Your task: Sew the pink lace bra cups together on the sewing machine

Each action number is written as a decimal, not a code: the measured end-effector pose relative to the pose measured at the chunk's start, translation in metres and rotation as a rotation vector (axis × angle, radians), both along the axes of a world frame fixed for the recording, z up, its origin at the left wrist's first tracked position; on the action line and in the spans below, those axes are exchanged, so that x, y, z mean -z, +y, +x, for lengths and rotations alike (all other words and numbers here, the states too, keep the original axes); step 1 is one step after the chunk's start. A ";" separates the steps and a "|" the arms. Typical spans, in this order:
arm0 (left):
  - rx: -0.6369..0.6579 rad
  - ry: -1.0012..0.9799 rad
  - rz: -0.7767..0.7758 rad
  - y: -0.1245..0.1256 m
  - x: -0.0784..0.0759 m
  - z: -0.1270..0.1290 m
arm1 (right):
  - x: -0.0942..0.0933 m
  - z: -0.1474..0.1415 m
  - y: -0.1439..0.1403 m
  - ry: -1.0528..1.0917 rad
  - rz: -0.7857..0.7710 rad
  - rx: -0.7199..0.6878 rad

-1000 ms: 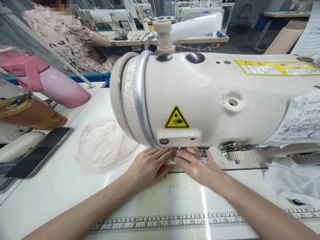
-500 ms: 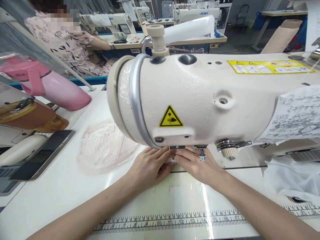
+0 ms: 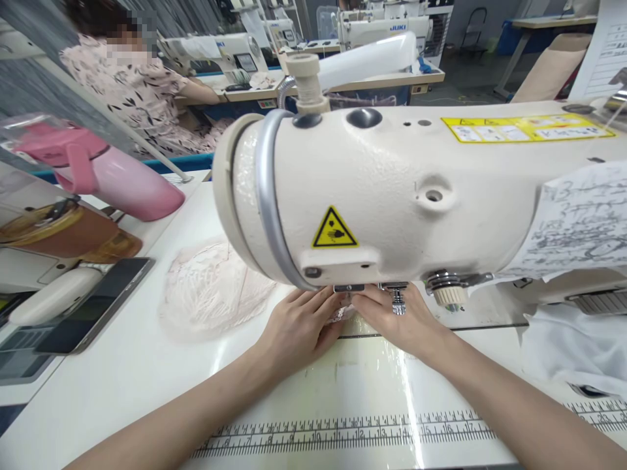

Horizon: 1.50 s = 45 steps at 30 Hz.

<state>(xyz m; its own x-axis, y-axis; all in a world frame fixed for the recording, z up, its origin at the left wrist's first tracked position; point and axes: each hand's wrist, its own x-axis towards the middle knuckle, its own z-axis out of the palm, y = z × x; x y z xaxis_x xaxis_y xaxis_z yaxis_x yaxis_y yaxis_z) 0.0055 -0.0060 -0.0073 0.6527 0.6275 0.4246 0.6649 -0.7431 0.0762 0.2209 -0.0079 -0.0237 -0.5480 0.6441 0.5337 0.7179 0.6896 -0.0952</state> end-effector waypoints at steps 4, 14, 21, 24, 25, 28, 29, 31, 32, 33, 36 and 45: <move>0.005 0.012 0.000 0.000 0.001 0.000 | -0.003 0.002 0.000 -0.047 0.081 0.061; 0.027 0.073 0.067 -0.001 0.003 -0.001 | 0.005 0.007 0.006 0.142 -0.155 -0.006; 0.170 0.073 0.156 0.003 0.003 -0.005 | -0.001 0.003 0.002 -0.096 -0.019 0.041; 0.200 0.095 0.125 0.007 -0.003 -0.011 | -0.007 0.000 -0.004 -0.273 0.040 0.037; 0.210 0.098 0.115 0.009 -0.005 -0.013 | -0.009 -0.002 -0.006 -0.314 0.048 0.023; 0.233 0.102 0.082 0.013 -0.010 -0.017 | -0.013 -0.009 -0.009 -0.323 0.154 -0.013; 0.235 0.101 0.073 0.015 -0.011 -0.018 | -0.013 -0.011 -0.008 -0.288 0.199 -0.021; 0.236 0.098 0.067 0.016 -0.011 -0.019 | -0.012 -0.015 -0.007 -0.228 0.257 -0.041; 0.234 0.095 0.072 0.017 -0.010 -0.019 | -0.011 -0.016 -0.007 -0.213 0.268 -0.057; 0.231 0.091 0.081 0.017 -0.009 -0.019 | -0.010 -0.016 -0.006 -0.203 0.273 -0.071; 0.219 0.090 0.085 0.017 -0.005 -0.019 | -0.010 -0.016 -0.005 -0.176 0.237 -0.076; 0.130 0.129 0.148 0.012 0.002 -0.014 | -0.006 -0.009 -0.004 -0.202 0.085 -0.059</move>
